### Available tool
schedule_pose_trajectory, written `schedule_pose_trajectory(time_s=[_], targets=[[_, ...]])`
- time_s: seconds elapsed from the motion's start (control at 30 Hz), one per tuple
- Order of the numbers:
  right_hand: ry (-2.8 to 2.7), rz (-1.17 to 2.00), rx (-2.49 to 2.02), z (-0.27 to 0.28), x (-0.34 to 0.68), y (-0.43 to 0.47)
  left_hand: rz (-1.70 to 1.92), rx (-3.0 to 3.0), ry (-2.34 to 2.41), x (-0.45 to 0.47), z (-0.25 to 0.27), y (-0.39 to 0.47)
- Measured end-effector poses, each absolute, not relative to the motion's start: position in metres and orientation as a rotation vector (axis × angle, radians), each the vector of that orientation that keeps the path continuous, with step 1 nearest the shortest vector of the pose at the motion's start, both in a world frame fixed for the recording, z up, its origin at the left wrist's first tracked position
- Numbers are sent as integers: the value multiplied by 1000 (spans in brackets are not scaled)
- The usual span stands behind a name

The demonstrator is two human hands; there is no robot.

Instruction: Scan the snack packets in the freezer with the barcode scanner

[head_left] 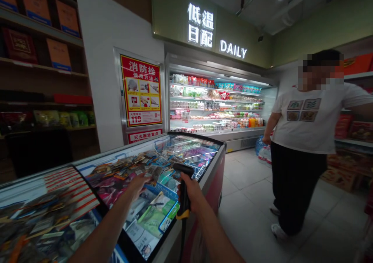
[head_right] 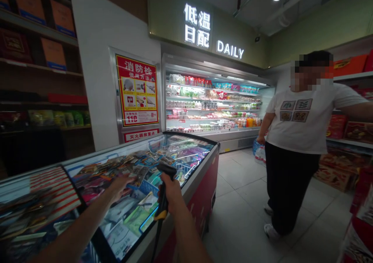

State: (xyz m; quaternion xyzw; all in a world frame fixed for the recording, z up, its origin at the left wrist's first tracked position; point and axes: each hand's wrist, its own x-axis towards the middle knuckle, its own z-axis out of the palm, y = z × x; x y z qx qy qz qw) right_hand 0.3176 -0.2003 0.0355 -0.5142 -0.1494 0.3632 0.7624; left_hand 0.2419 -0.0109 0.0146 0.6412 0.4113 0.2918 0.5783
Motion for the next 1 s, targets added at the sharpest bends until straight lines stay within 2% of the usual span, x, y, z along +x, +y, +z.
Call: schedule_pose_trajectory(time_s=[0.23, 1.0], targets=[[-366, 851, -1036, 55, 290, -202, 870, 1266, 884, 240, 21, -18], [-423, 934, -1015, 61, 275, -204, 872, 1226, 903, 239, 13, -24]])
